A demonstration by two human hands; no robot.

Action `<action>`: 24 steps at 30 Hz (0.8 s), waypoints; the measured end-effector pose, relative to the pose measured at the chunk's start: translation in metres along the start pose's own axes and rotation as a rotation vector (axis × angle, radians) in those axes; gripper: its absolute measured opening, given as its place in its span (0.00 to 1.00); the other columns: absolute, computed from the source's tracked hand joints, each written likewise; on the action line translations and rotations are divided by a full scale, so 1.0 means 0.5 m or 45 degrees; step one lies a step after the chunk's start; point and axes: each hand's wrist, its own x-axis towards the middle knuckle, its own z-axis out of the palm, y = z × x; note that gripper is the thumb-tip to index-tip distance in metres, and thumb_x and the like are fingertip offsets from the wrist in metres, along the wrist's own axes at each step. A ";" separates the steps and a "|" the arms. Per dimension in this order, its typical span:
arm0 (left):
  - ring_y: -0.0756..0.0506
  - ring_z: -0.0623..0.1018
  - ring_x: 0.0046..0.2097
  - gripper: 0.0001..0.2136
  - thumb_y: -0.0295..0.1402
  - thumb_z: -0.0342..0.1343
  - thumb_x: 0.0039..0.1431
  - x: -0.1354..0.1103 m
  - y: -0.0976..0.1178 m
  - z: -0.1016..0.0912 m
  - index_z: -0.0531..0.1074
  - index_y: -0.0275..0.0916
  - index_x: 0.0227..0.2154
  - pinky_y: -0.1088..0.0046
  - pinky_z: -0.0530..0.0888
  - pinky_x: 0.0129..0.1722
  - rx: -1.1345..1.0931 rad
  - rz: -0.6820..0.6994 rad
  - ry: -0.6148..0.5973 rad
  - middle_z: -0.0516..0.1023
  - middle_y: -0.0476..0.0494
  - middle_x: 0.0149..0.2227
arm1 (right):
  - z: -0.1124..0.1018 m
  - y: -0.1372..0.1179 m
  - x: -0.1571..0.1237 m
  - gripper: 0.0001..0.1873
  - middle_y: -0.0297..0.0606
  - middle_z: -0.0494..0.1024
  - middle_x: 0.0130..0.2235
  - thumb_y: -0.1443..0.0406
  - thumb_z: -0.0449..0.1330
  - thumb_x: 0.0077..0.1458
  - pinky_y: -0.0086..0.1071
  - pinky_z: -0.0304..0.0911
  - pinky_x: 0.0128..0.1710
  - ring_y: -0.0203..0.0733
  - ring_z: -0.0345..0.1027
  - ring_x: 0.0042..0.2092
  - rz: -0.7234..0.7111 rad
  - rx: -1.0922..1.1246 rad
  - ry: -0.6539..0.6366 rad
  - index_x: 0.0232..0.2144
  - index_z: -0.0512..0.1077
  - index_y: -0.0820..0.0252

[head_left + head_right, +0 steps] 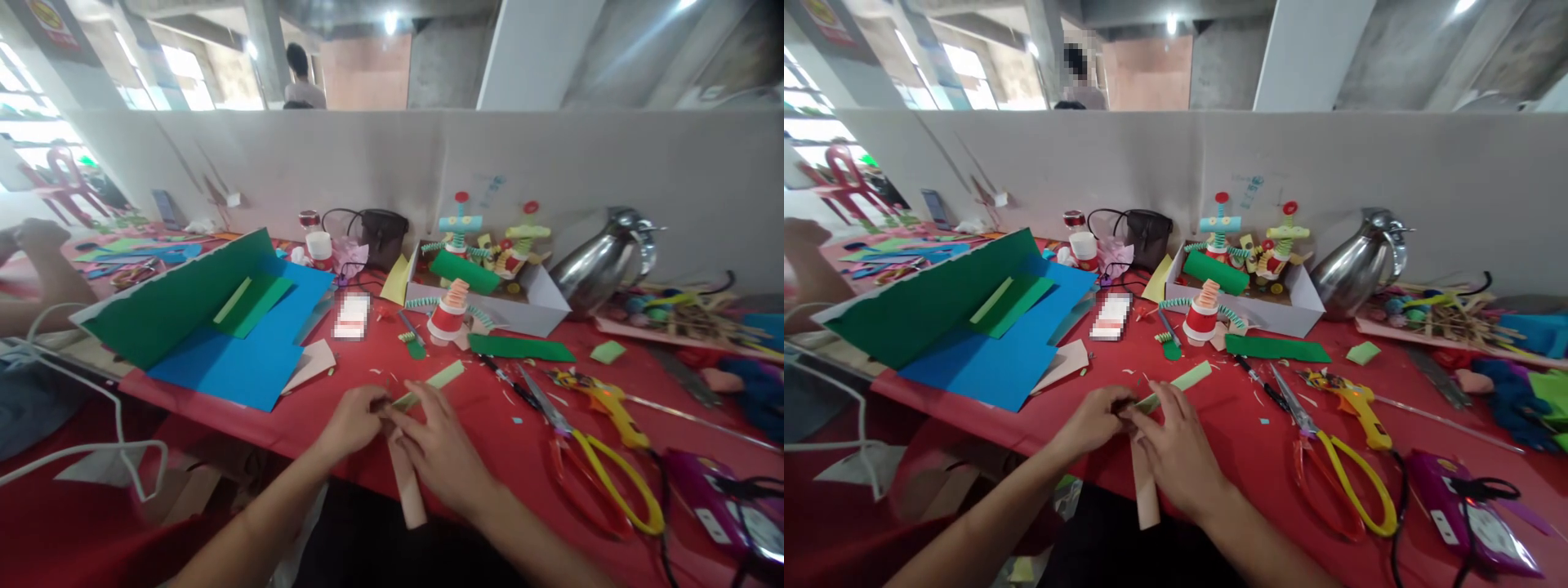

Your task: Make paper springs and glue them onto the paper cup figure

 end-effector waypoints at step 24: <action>0.47 0.78 0.33 0.12 0.30 0.67 0.46 0.084 0.032 0.092 0.79 0.36 0.35 0.70 0.74 0.37 -1.190 0.067 -0.143 0.80 0.43 0.32 | -0.004 0.096 0.042 0.15 0.34 0.76 0.27 0.51 0.57 0.59 0.36 0.69 0.28 0.41 0.69 0.26 0.718 0.947 0.356 0.34 0.76 0.54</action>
